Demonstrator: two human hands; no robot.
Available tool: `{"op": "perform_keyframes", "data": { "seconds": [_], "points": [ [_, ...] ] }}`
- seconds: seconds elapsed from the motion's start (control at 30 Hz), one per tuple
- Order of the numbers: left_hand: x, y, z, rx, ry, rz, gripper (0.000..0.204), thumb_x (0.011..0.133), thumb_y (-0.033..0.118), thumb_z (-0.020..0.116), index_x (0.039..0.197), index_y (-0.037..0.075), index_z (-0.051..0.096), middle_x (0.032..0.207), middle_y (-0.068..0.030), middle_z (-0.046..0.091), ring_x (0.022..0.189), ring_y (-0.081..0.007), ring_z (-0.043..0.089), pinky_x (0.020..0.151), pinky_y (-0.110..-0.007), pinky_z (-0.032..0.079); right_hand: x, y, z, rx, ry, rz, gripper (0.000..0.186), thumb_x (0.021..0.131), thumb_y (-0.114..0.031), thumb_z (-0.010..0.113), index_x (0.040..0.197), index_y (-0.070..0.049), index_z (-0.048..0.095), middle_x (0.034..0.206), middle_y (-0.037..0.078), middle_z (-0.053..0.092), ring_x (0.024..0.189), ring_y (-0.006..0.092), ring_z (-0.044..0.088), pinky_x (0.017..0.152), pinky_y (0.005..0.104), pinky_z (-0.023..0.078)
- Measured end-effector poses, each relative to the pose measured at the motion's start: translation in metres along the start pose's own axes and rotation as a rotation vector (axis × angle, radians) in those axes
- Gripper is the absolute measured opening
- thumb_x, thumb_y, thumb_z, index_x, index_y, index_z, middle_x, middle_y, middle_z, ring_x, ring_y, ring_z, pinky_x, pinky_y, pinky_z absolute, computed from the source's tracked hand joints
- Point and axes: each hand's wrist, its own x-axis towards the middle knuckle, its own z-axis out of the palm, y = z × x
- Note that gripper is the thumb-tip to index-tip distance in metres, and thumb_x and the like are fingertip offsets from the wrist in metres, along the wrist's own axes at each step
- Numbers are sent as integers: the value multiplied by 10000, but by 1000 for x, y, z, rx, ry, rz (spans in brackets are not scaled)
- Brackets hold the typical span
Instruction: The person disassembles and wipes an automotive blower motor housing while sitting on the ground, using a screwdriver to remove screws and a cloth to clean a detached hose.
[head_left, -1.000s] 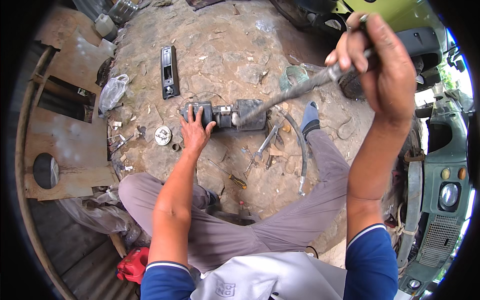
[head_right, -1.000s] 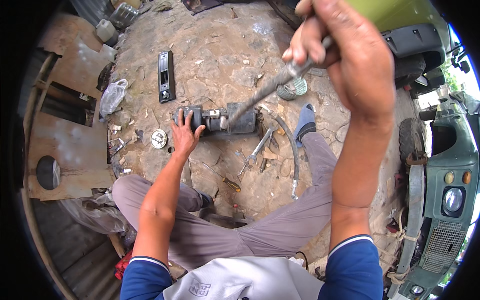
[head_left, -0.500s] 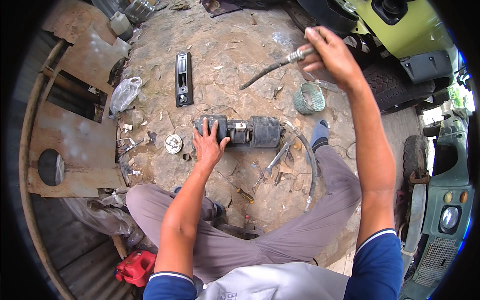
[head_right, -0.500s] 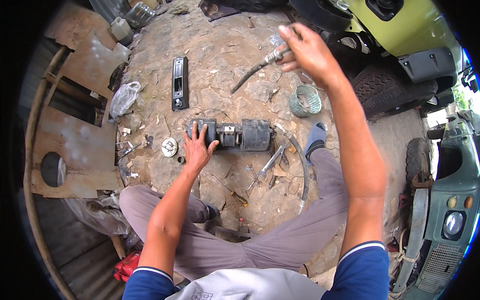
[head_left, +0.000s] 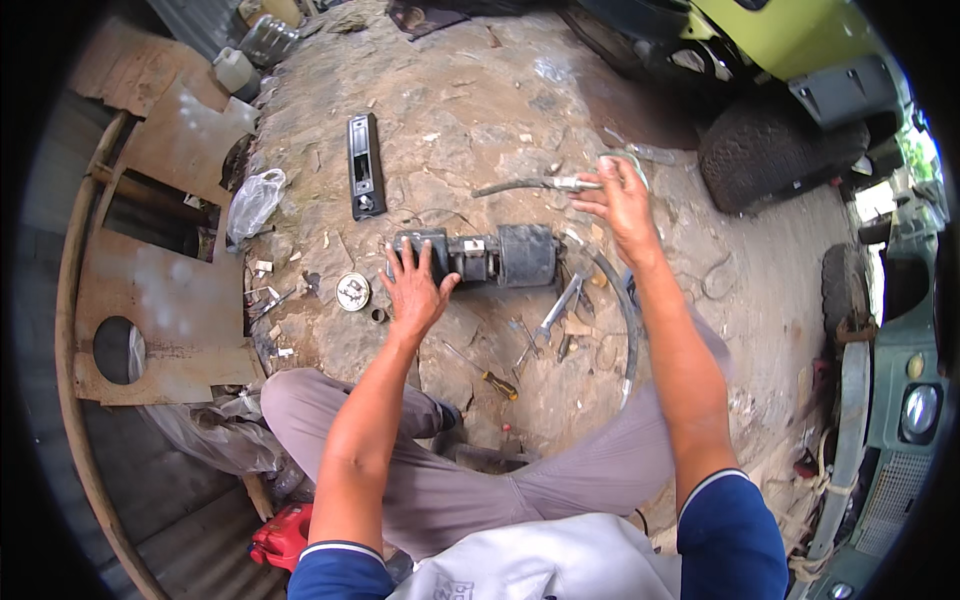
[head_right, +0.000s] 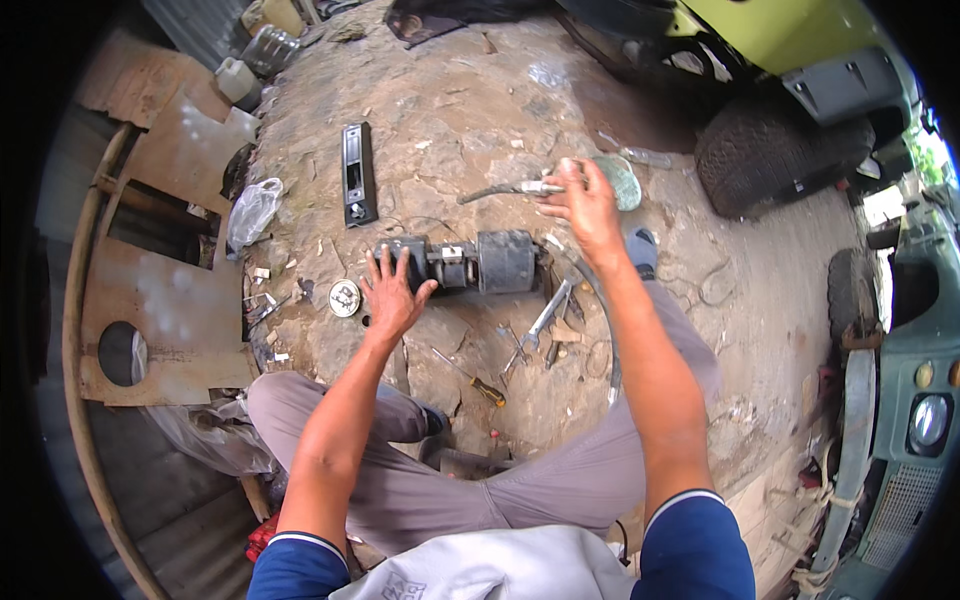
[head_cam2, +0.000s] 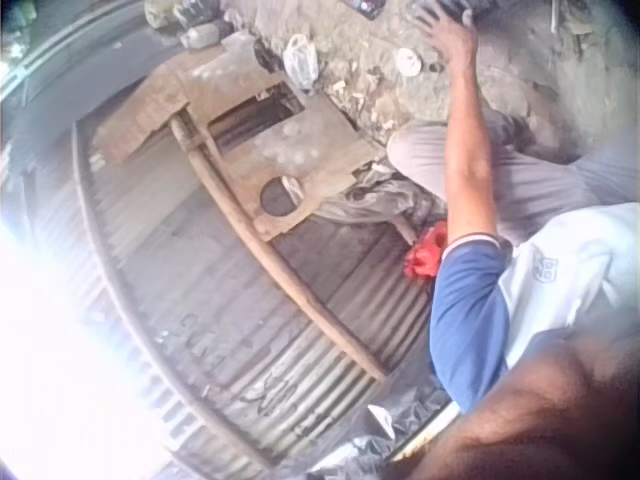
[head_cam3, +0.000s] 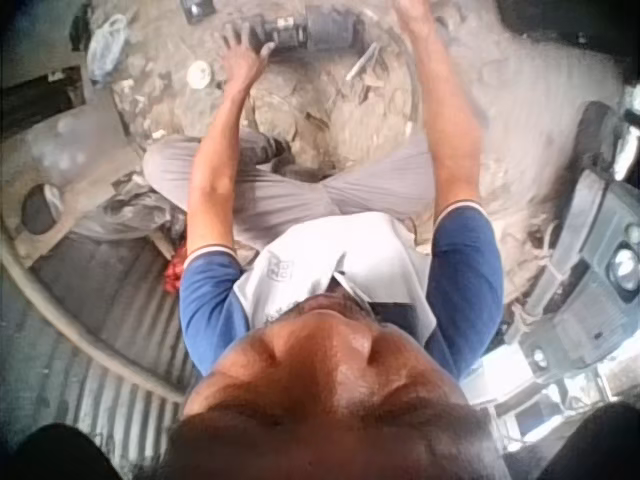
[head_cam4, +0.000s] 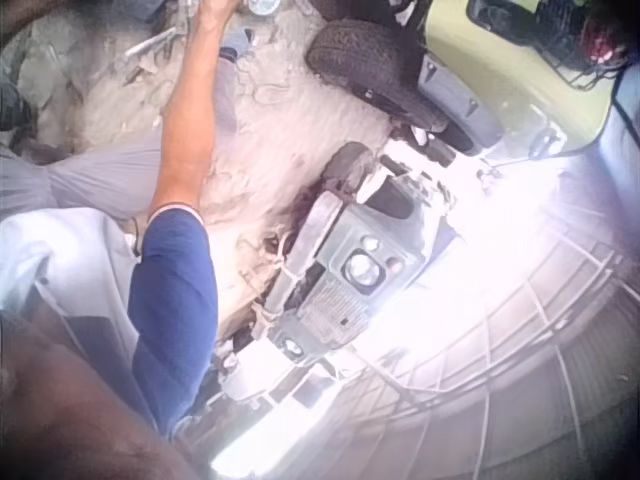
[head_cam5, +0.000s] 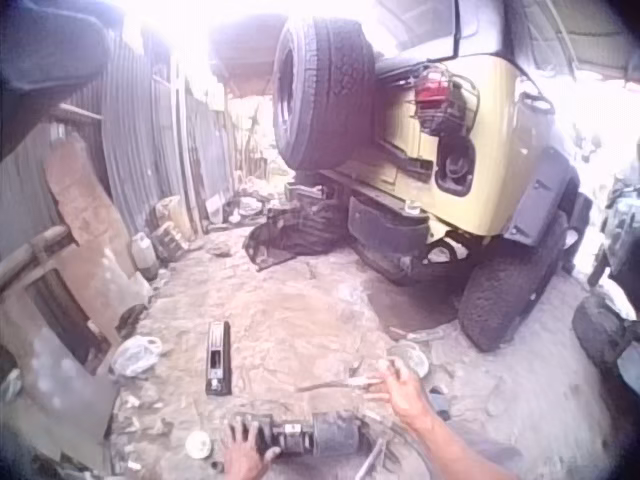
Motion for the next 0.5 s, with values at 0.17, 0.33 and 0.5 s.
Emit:
{"op": "perform_keyframes", "data": {
  "seconds": [0.17,0.33,0.5],
  "points": [
    [-4,0,-9,5,-64,28,872,881,607,664,1553,136,372,1637,-216,240,1520,-451,161,1159,-683,209,-25,23,15,-83,34,-103,414,1064,-381,523,1226,0,537,1072,150,677,837,190,700,719,329,617],
    [-1,-3,-17,-256,-148,-3,746,939,536,641,1473,41,479,1482,-215,486,1406,-371,412,1107,-547,368,-54,40,46,-368,52,-206,423,1059,-432,502,1201,-39,563,955,122,670,772,211,671,687,360,583],
    [9,11,-48,-1508,-682,-331,609,993,541,587,1305,18,601,1076,-61,705,974,-200,658,903,-340,499,-105,52,94,-488,-125,-480,401,1034,-357,571,1226,-6,574,1137,249,639,1022,341,681,851,445,579]
  ]
}}
